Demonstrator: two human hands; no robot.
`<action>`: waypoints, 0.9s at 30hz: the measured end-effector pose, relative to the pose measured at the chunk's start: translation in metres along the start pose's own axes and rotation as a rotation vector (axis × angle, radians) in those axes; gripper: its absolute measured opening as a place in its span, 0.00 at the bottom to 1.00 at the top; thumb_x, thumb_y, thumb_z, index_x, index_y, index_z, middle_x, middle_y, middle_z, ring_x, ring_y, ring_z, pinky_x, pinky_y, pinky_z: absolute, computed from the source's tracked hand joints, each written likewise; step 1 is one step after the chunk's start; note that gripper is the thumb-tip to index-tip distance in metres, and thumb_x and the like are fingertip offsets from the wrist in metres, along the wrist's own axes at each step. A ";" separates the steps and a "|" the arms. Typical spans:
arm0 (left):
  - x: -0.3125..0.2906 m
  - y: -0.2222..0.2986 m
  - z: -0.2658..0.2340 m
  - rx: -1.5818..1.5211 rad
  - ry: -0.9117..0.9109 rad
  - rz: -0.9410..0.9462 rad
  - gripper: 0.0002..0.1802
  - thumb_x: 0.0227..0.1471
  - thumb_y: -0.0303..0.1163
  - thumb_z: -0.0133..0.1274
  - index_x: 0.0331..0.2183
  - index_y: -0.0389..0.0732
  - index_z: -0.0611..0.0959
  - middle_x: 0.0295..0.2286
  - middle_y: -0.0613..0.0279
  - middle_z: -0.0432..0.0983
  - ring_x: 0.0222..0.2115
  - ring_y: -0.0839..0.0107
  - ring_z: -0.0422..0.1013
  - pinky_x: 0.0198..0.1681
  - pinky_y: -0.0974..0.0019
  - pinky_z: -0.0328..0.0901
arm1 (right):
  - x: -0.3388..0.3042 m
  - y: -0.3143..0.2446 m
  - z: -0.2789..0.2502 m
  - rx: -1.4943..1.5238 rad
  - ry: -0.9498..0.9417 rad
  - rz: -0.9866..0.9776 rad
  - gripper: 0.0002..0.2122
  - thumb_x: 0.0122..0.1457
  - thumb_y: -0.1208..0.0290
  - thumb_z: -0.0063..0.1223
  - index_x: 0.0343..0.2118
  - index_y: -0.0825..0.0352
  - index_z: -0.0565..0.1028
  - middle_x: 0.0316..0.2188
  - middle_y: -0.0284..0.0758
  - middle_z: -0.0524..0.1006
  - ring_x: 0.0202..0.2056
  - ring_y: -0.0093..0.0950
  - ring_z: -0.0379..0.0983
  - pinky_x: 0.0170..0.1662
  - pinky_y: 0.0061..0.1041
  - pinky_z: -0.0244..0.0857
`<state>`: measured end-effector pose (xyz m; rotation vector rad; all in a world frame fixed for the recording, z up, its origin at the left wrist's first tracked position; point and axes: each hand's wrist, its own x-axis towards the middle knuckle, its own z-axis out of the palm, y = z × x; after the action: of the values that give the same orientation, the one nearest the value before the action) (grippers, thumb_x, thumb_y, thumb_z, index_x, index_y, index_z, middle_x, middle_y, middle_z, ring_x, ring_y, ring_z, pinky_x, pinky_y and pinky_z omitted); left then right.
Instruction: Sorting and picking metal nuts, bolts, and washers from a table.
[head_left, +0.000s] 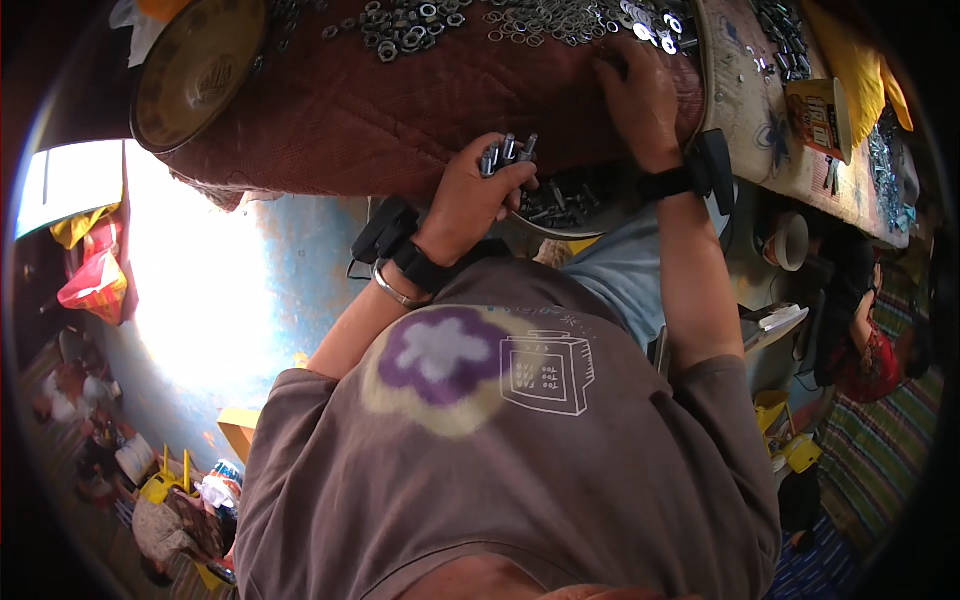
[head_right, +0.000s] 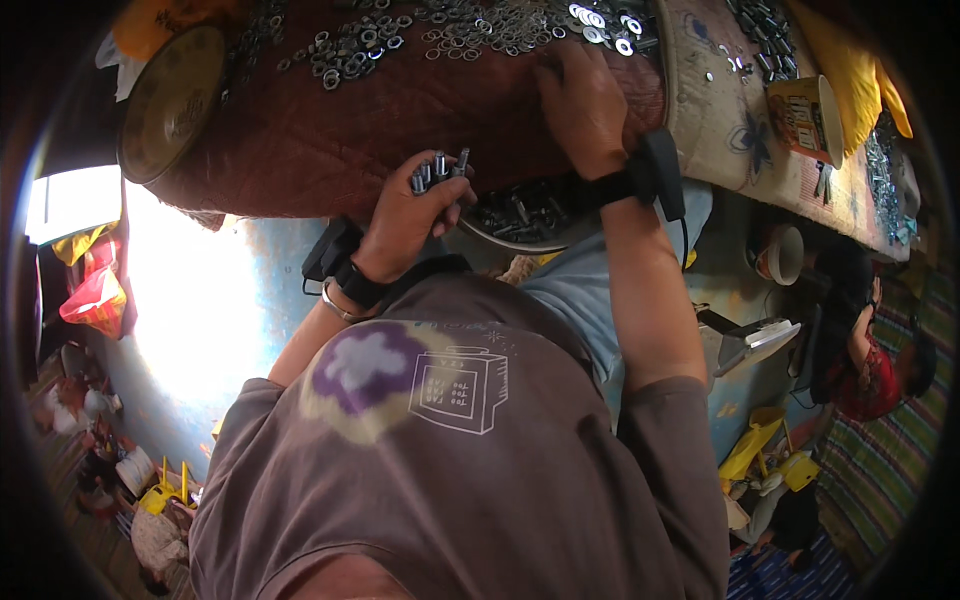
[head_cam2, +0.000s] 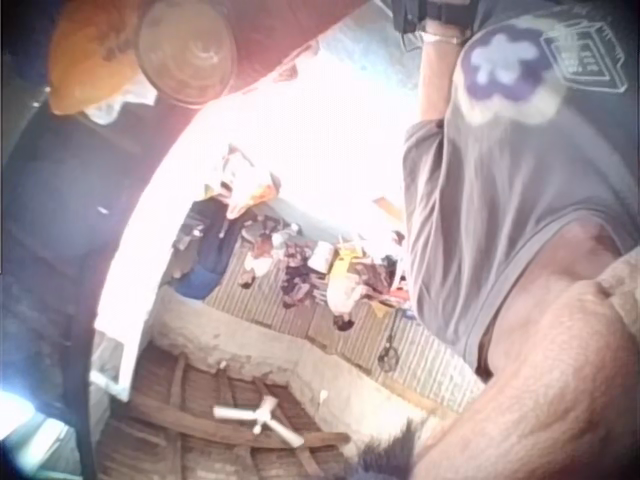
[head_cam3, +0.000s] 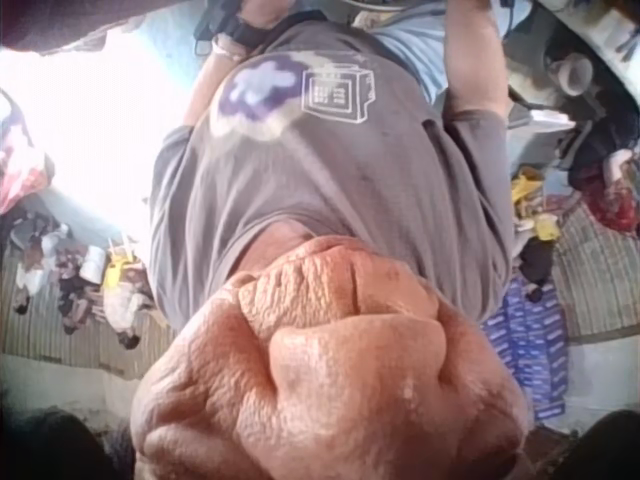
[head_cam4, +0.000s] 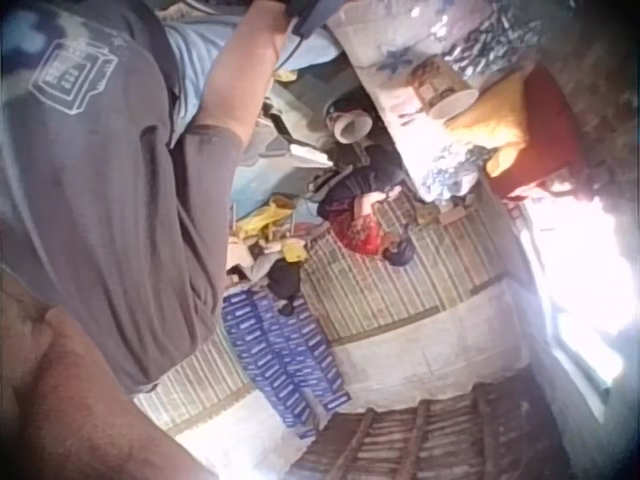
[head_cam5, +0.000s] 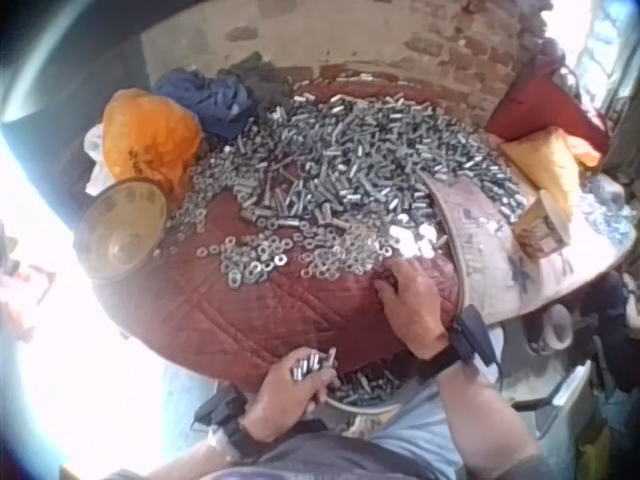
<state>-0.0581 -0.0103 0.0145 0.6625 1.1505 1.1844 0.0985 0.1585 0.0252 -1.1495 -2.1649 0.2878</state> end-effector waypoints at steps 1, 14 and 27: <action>0.000 0.002 0.000 0.000 0.003 -0.002 0.09 0.53 0.28 0.51 0.36 0.36 0.75 0.25 0.64 0.75 0.19 0.84 0.65 0.18 0.81 0.57 | 0.000 0.001 0.001 0.002 -0.003 0.001 0.08 0.52 0.68 0.53 0.34 0.62 0.76 0.34 0.41 0.74 0.36 0.42 0.72 0.39 0.36 0.66; 0.004 -0.002 -0.004 -0.075 0.026 -0.043 0.07 0.53 0.29 0.51 0.34 0.38 0.74 0.28 0.63 0.76 0.22 0.85 0.64 0.20 0.82 0.55 | -0.008 0.014 -0.008 0.075 0.163 -0.004 0.09 0.53 0.68 0.51 0.35 0.65 0.75 0.32 0.42 0.74 0.35 0.43 0.71 0.37 0.39 0.65; 0.008 -0.004 0.000 -0.032 -0.009 -0.089 0.09 0.52 0.31 0.53 0.36 0.40 0.75 0.26 0.68 0.75 0.21 0.86 0.61 0.22 0.82 0.54 | 0.000 0.024 -0.021 -0.098 -0.011 0.022 0.10 0.51 0.65 0.54 0.35 0.63 0.75 0.34 0.42 0.74 0.37 0.43 0.71 0.39 0.37 0.65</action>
<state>-0.0573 -0.0041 0.0082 0.5860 1.1396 1.1208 0.1276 0.1707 0.0301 -1.2289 -2.1989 0.1996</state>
